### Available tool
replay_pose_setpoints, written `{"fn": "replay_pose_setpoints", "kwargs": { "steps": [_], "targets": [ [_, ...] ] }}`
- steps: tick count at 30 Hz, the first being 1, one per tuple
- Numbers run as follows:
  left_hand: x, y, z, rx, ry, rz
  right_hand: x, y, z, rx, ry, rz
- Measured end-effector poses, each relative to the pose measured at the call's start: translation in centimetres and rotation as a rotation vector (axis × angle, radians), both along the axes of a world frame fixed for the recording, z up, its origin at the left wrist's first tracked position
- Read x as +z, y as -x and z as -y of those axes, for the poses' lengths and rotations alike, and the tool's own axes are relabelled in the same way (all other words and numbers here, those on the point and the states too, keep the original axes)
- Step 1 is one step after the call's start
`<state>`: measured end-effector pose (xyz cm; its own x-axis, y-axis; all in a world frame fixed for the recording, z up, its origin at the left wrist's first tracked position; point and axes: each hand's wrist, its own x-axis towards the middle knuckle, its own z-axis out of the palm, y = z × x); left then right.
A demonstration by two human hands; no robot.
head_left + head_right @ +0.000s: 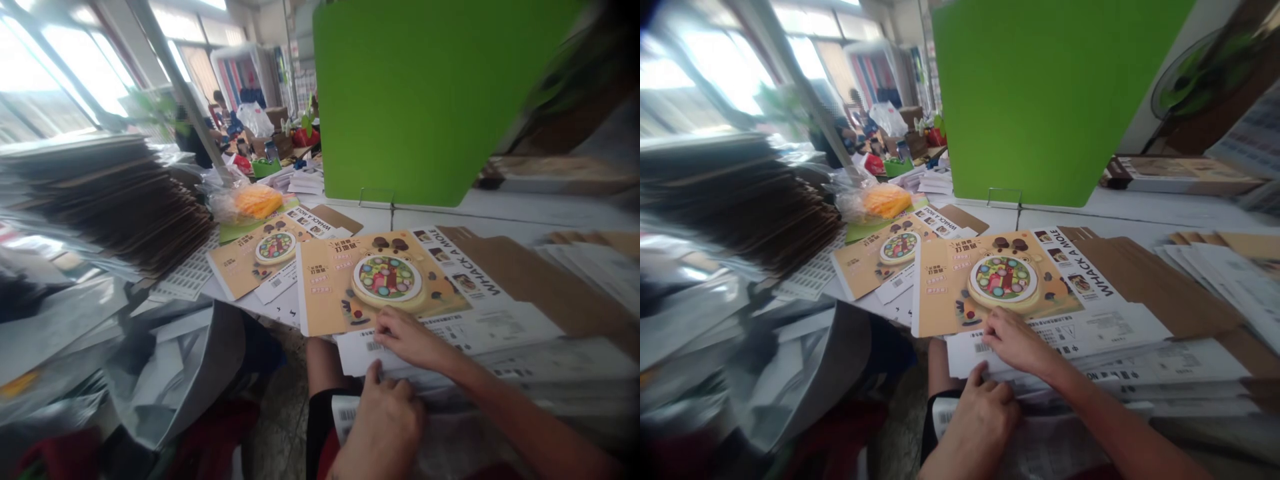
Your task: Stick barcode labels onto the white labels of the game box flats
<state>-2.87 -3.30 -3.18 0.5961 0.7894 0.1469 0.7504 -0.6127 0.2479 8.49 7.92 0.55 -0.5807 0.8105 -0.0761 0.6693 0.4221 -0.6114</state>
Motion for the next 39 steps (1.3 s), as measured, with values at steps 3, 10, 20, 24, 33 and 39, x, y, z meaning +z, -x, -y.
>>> {"fn": "replay_pose_setpoints", "kwargs": {
  "steps": [3, 10, 20, 24, 33, 39],
  "targets": [
    [-0.1, 0.0, -0.2, -0.003, -0.023, 0.001, -0.1, 0.1, 0.0, -0.001, -0.015, 0.002],
    [-0.9, 0.1, -0.4, -0.015, -0.020, -0.003, -0.7, 0.0, 0.0, 0.003, -0.042, 0.010],
    [-1.5, 0.5, -0.9, 0.018, 0.003, 0.015, -0.9, 0.2, 0.2, 0.003, -0.084, 0.014],
    [-1.2, 0.5, -1.3, 0.008, 0.059, 0.007, -1.1, 0.2, 0.4, 0.004, -0.108, 0.014],
    [-0.5, 0.6, -2.0, 0.016, 0.171, -0.051, -1.1, 0.0, 1.0, -0.062, -0.136, 0.024],
    [0.6, 1.1, -2.4, 0.036, 0.236, -0.044, -1.2, 0.3, 0.9, -0.102, -0.159, 0.044]
  ]
}}
